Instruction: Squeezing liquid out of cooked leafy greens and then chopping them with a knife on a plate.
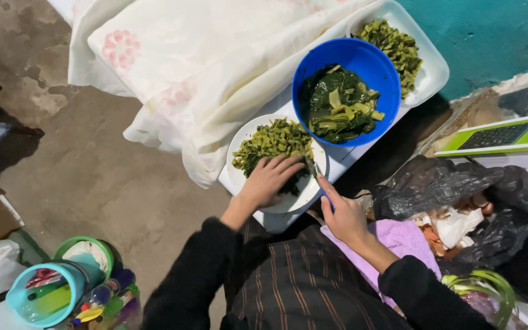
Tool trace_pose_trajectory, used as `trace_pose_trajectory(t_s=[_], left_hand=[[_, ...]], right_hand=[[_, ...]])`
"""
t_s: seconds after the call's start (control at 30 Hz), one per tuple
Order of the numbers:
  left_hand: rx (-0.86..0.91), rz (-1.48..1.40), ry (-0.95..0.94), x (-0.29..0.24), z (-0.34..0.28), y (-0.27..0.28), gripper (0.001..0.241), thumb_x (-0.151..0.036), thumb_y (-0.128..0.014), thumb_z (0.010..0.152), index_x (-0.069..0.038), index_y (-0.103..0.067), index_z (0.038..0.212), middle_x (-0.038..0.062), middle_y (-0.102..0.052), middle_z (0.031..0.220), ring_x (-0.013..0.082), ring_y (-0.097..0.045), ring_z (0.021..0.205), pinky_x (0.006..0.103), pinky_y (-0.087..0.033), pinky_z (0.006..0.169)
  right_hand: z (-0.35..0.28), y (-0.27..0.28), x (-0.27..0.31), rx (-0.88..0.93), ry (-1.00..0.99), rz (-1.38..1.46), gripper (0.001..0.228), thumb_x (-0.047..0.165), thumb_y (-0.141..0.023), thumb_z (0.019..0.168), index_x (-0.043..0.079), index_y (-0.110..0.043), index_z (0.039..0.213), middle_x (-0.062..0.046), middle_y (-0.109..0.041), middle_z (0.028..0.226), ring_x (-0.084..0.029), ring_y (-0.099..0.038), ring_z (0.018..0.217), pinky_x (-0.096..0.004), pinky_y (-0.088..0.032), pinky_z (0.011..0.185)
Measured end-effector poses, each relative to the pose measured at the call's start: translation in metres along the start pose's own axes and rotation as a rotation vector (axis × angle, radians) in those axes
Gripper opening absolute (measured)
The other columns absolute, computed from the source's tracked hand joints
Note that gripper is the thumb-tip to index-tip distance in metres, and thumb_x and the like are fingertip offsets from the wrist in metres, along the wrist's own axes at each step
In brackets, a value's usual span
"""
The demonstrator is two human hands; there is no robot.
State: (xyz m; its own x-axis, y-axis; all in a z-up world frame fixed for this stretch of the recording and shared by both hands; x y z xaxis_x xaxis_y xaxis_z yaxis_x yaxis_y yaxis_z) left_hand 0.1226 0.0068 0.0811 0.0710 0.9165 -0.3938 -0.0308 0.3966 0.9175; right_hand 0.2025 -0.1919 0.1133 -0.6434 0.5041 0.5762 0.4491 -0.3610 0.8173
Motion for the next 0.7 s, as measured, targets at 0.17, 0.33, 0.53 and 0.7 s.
trace_pose_trajectory(t_s=[0.17, 0.33, 0.53, 0.7], left_hand=[[0.244, 0.173, -0.146, 0.004, 0.043, -0.021, 0.086, -0.019, -0.084, 0.062, -0.027, -0.052, 0.142, -0.002, -0.047, 0.148, 0.025, -0.049, 0.128, 0.0449, -0.047, 0.094], [0.178, 0.172, -0.219, 0.021, 0.043, -0.075, 0.042, -0.023, -0.079, 0.088, -0.023, -0.062, 0.126, -0.002, -0.054, 0.136, 0.0267, -0.054, 0.125, 0.0375, -0.057, 0.083], [0.088, 0.289, 0.213, 0.015, 0.011, -0.073, 0.066, -0.016, -0.079, 0.077, -0.013, -0.056, 0.138, 0.012, -0.054, 0.13, 0.0332, -0.061, 0.107, 0.0362, -0.06, 0.073], [-0.253, -0.11, 0.626, -0.005, -0.004, -0.042, 0.083, -0.023, -0.086, 0.071, 0.004, -0.044, 0.137, 0.02, -0.054, 0.118, 0.0404, -0.06, 0.104, 0.0449, -0.057, 0.078]], right_hand=[[-0.002, 0.005, -0.008, -0.082, 0.014, 0.084, 0.055, 0.019, -0.058, 0.097, 0.019, -0.051, 0.151, -0.021, -0.071, 0.081, -0.039, -0.068, 0.061, -0.049, -0.052, 0.056], [-0.002, 0.004, -0.012, -0.065, -0.042, 0.106, 0.055, 0.021, -0.059, 0.097, 0.019, -0.051, 0.151, -0.022, -0.07, 0.079, -0.041, -0.067, 0.062, -0.051, -0.051, 0.057], [-0.005, -0.014, -0.022, 0.025, -0.089, 0.112, 0.055, 0.021, -0.058, 0.096, 0.024, -0.052, 0.15, -0.021, -0.068, 0.069, -0.042, -0.067, 0.06, -0.053, -0.052, 0.057], [-0.001, -0.036, -0.012, 0.104, 0.026, 0.021, 0.06, 0.018, -0.059, 0.093, 0.024, -0.049, 0.153, -0.017, -0.066, 0.062, -0.04, -0.065, 0.054, -0.053, -0.052, 0.053]])
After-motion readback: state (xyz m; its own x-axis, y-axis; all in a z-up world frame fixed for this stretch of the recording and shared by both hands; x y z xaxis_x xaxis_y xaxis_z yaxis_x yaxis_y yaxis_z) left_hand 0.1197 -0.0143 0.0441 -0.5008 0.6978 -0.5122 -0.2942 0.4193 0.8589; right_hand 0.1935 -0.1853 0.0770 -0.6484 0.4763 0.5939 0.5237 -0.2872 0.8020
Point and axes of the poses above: each hand's wrist, its own z-axis towards the middle knuckle, its own y-axis out of the back of the hand, x = y × z, the point moved 4 cm from there along z, towards the middle knuckle
